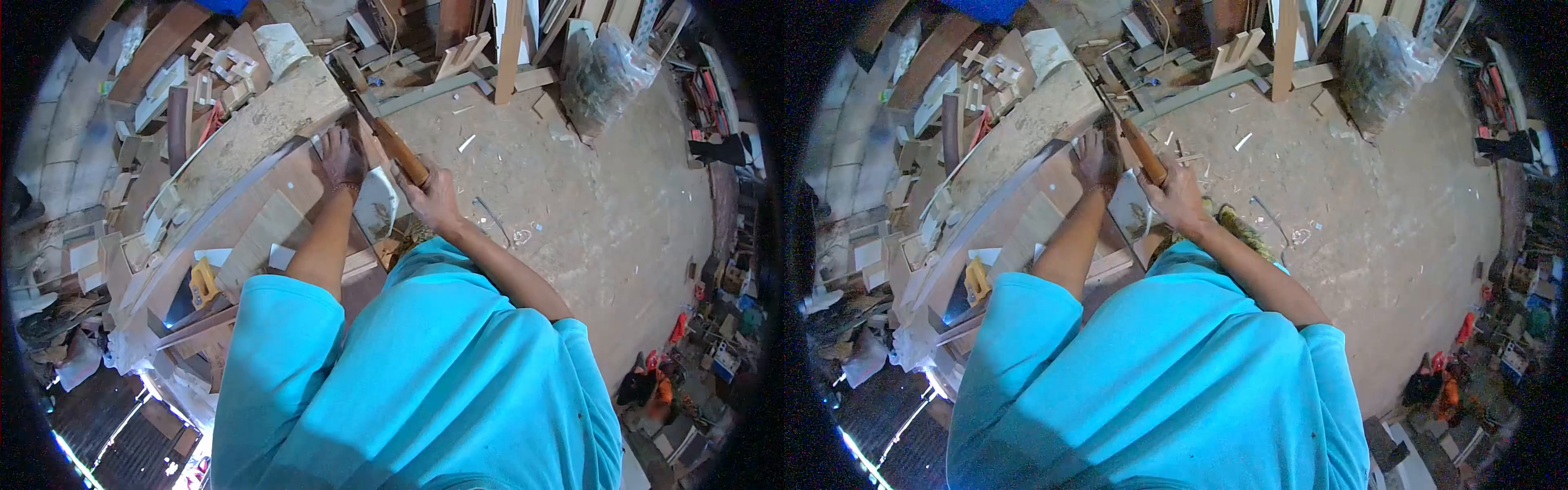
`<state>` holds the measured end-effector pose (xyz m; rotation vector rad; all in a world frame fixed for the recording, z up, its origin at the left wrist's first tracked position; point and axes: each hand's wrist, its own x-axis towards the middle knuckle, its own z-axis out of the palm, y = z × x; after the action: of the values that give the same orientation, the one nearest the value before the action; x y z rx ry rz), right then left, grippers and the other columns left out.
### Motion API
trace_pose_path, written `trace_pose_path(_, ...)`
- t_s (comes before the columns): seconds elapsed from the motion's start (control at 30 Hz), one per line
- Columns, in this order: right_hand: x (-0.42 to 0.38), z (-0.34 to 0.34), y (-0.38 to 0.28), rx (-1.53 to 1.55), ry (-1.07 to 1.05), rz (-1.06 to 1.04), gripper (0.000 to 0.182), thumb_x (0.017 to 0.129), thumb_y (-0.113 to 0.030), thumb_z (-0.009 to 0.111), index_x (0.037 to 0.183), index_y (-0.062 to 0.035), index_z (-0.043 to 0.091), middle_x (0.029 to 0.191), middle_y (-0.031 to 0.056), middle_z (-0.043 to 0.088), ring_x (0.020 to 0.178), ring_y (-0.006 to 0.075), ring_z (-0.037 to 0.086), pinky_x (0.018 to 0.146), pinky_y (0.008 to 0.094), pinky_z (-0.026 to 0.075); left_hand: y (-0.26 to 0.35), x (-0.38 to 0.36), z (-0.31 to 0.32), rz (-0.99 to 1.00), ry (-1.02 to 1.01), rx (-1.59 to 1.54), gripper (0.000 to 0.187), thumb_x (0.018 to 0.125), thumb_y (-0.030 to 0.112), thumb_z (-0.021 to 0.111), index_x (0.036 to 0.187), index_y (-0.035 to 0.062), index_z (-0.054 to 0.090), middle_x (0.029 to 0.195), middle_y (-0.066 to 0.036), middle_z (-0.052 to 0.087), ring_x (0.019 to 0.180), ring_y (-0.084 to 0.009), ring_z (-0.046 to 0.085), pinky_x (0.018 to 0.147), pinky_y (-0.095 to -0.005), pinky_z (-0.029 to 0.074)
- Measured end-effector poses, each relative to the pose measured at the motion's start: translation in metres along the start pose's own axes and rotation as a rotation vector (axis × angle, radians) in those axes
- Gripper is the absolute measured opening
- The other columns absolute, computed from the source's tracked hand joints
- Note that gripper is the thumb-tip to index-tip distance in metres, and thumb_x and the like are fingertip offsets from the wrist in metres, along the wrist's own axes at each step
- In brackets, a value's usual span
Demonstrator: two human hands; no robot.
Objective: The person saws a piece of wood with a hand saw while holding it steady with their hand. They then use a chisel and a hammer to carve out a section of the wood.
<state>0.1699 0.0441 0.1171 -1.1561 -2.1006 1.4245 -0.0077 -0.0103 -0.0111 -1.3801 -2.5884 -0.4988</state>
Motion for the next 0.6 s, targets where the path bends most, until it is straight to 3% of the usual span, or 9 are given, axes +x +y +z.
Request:
trace_pose_path(0.13,0.0,-0.001,-0.005,0.037,-0.055,-0.098,0.036,0.078,-0.031,0.064,0.087,0.0023,0.057,0.061,0.0209,0.054,0.055,0.036,0.055,0.053,0.0407,0.043,0.01,0.007,-0.006,-0.005,0.01,-0.076,0.029,0.082,0.022,0.046,0.106,0.0069,0.052,0.109,-0.013,0.049,0.105,-0.0312,0.044,0.089,-0.0475,0.035)
trace_pose_path(0.27,0.004,-0.007,-0.015,-0.003,-0.114,0.072,0.04,0.077,-0.035,0.065,0.088,0.0029,0.057,0.067,0.0234,0.057,0.061,0.0346,0.058,0.058,0.0406,0.045,0.019,0.006,-0.025,-0.022,-0.051,0.078,0.027,0.082,0.018,0.047,0.105,0.0046,0.052,0.106,-0.016,0.049,0.102,-0.0339,0.045,0.091,-0.0474,0.035)
trace_pose_path(0.5,0.003,0.01,0.003,0.109,0.052,-0.078,0.043,0.079,-0.038,0.063,0.089,0.0034,0.06,0.059,0.0206,0.056,0.051,0.0301,0.055,0.051,0.0383,0.043,0.013,0.006,-0.006,-0.001,-0.041,0.03,0.029,0.08,0.019,0.047,0.105,0.0055,0.052,0.106,-0.016,0.047,0.108,-0.0336,0.041,0.095,-0.0491,0.031)
trace_pose_path(0.57,0.002,0.004,0.001,0.203,0.003,0.039,0.036,0.082,-0.034,0.064,0.082,0.0025,0.059,0.055,0.0024,0.051,0.05,0.0075,0.043,0.044,0.026,0.036,0.018,0.006,-0.012,-0.033,-0.074,0.047,0.028,0.08,0.018,0.047,0.102,0.0028,0.052,0.107,-0.016,0.047,0.107,-0.0348,0.042,0.096,-0.0458,0.032)
trace_pose_path(0.6,0.001,0.001,-0.001,0.216,-0.004,0.045,0.036,0.082,-0.034,0.064,0.082,0.0025,0.059,0.055,0.0024,0.051,0.05,0.0075,0.043,0.044,0.026,0.036,0.015,0.005,-0.009,-0.033,-0.082,0.06,0.028,0.08,0.018,0.047,0.102,0.0028,0.052,0.107,-0.016,0.047,0.107,-0.0348,0.042,0.096,-0.0458,0.032)
